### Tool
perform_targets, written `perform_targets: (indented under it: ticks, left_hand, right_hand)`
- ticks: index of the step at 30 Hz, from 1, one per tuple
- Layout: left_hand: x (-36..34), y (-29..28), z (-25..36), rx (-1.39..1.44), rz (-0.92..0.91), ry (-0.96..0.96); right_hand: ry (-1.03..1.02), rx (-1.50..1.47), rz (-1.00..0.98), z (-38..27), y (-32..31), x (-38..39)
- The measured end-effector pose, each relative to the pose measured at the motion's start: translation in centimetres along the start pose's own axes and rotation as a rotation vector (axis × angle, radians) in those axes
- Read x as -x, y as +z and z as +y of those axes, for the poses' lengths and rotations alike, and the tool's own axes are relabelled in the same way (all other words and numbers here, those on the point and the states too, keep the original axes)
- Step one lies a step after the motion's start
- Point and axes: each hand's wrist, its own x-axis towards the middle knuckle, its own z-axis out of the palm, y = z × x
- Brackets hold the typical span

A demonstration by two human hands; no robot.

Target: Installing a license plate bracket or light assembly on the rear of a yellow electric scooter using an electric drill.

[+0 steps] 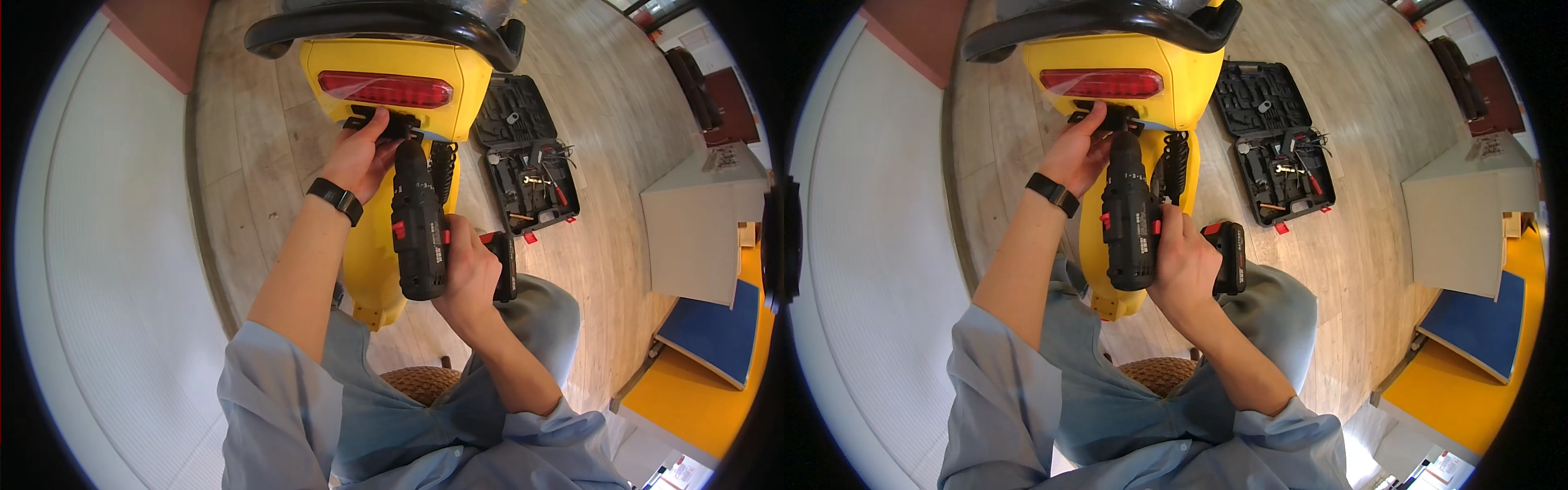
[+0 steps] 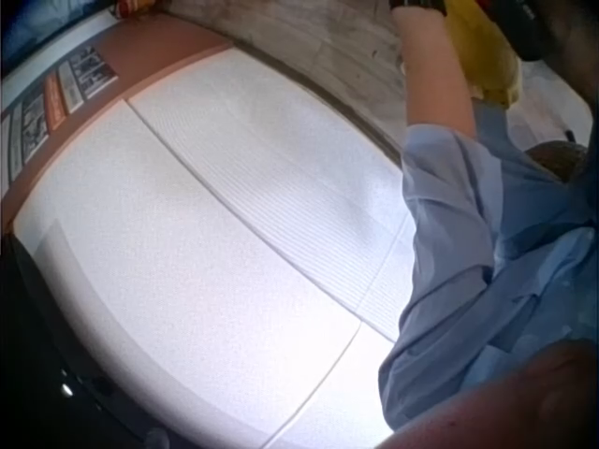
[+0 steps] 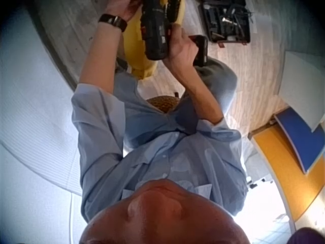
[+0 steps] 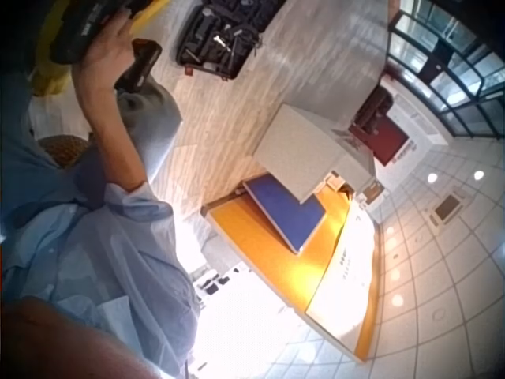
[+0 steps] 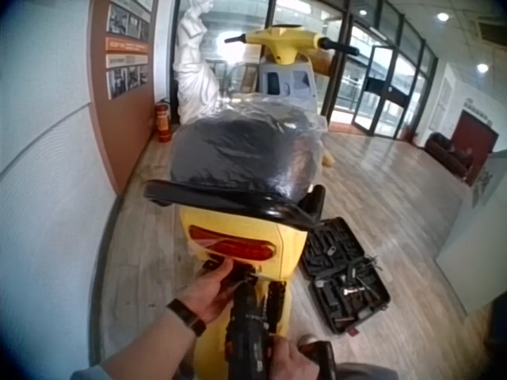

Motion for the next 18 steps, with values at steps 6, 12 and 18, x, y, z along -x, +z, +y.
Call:
perform_targets:
  ticks: [6, 12, 18]
  left_hand:
    - [-0.9, -0.4, -0.5, 0.043, 0.002, -0.022]
    - [-1.1, -0.3, -0.6, 0.035, 0.057, -0.032]
    - [-0.8, 0.0, -0.6, 0.017, 0.087, -0.010]
  right_hand:
    - [0.029, 0.018, -0.006, 0.1, -0.4, 0.1]
    - [-0.020, -0.010, 0.032, 0.0, 0.0, 0.0]
    - [-0.027, 0.041, 0.028, 0.1, 0.3, -0.3]
